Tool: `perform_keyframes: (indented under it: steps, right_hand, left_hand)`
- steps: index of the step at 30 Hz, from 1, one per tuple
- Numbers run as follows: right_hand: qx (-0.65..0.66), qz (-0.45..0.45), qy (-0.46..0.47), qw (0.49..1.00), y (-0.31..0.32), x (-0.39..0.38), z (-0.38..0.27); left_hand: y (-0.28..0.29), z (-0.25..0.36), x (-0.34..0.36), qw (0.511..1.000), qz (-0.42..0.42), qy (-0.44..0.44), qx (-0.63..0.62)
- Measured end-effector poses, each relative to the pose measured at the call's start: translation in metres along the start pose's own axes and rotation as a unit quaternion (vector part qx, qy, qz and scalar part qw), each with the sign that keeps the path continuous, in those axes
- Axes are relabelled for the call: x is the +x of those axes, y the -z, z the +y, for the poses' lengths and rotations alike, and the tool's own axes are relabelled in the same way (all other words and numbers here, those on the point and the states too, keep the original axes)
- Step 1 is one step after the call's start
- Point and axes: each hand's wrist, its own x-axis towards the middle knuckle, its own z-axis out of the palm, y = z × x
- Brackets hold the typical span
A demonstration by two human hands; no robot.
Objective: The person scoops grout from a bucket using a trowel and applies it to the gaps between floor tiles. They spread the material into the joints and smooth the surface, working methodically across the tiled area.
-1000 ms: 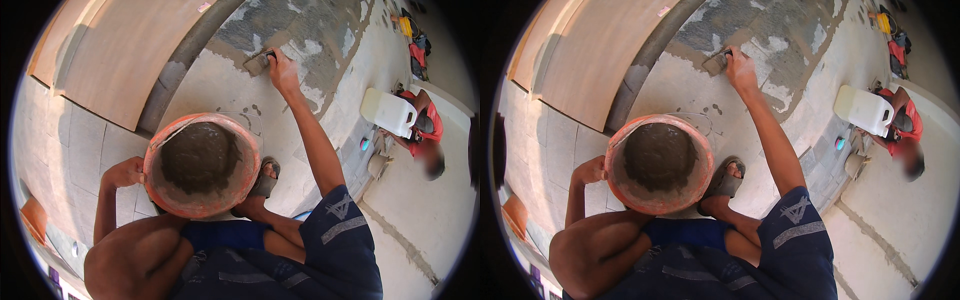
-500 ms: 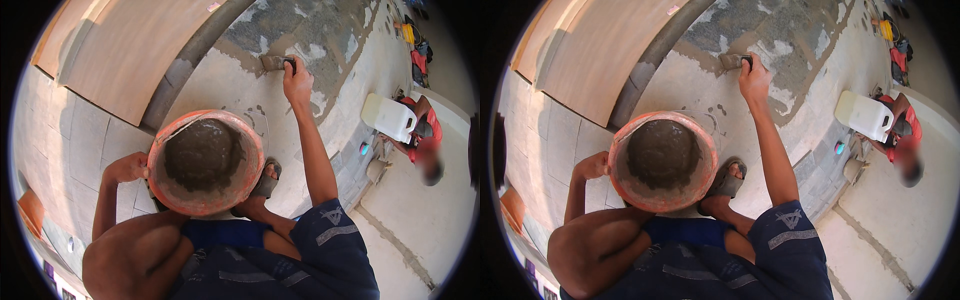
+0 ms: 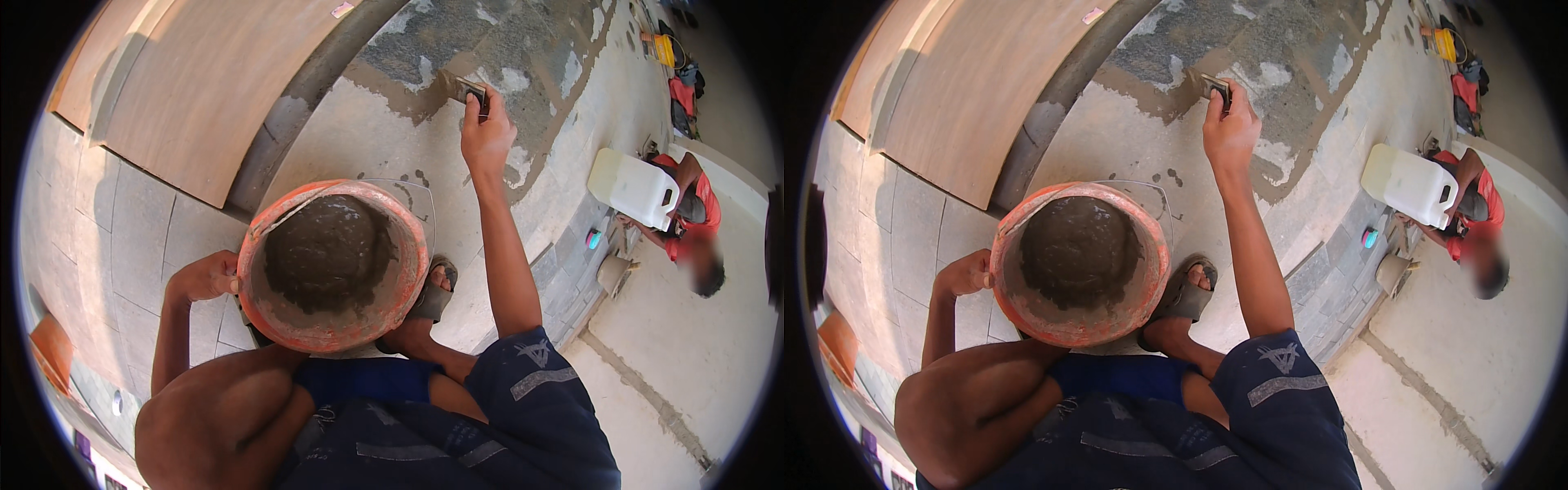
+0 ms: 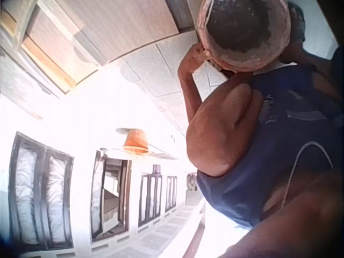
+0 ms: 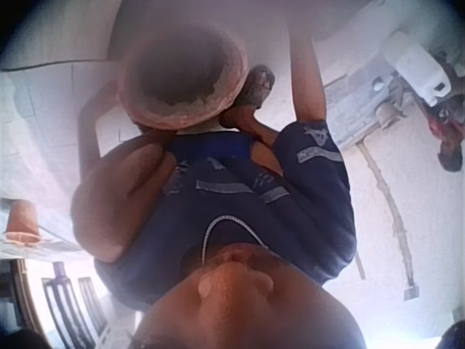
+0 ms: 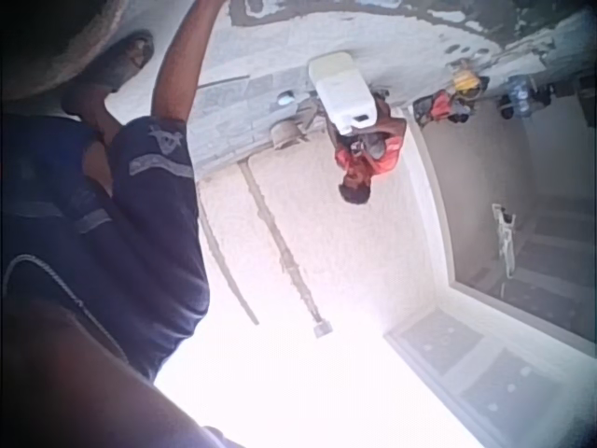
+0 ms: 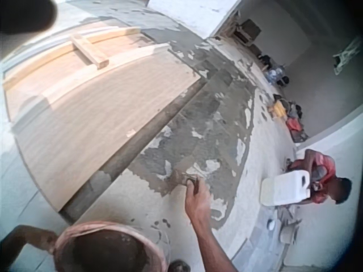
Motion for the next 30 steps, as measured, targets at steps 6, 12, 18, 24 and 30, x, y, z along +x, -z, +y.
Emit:
perform_keyframes:
  steps: [6, 12, 18, 24, 30]
  right_hand:
    - [-0.075, -0.091, 0.143, 0.983, -0.012, -0.008, 0.014]
    - [-0.055, -0.216, 0.144, 0.964, -0.003, -0.015, 0.014]
    - [-0.044, -0.177, 0.092, 0.979, 0.007, -0.033, -0.003]
    - [-0.077, -0.13, -0.063, 0.986, 0.012, -0.03, -0.016]
    - [0.003, -0.136, -0.122, 0.983, -0.019, -0.028, -0.007]
  left_hand:
    - [0.003, 0.002, 0.002, 1.0, -0.007, 0.007, 0.008]
    - [0.003, 0.002, 0.002, 1.0, -0.017, 0.007, -0.001]
    - [0.001, 0.007, 0.001, 1.0, -0.012, 0.004, -0.009]
    - [0.001, 0.001, 0.0, 1.0, -0.002, 0.009, 0.0]
    - [0.001, 0.003, 0.002, 1.0, -0.006, -0.003, 0.0]
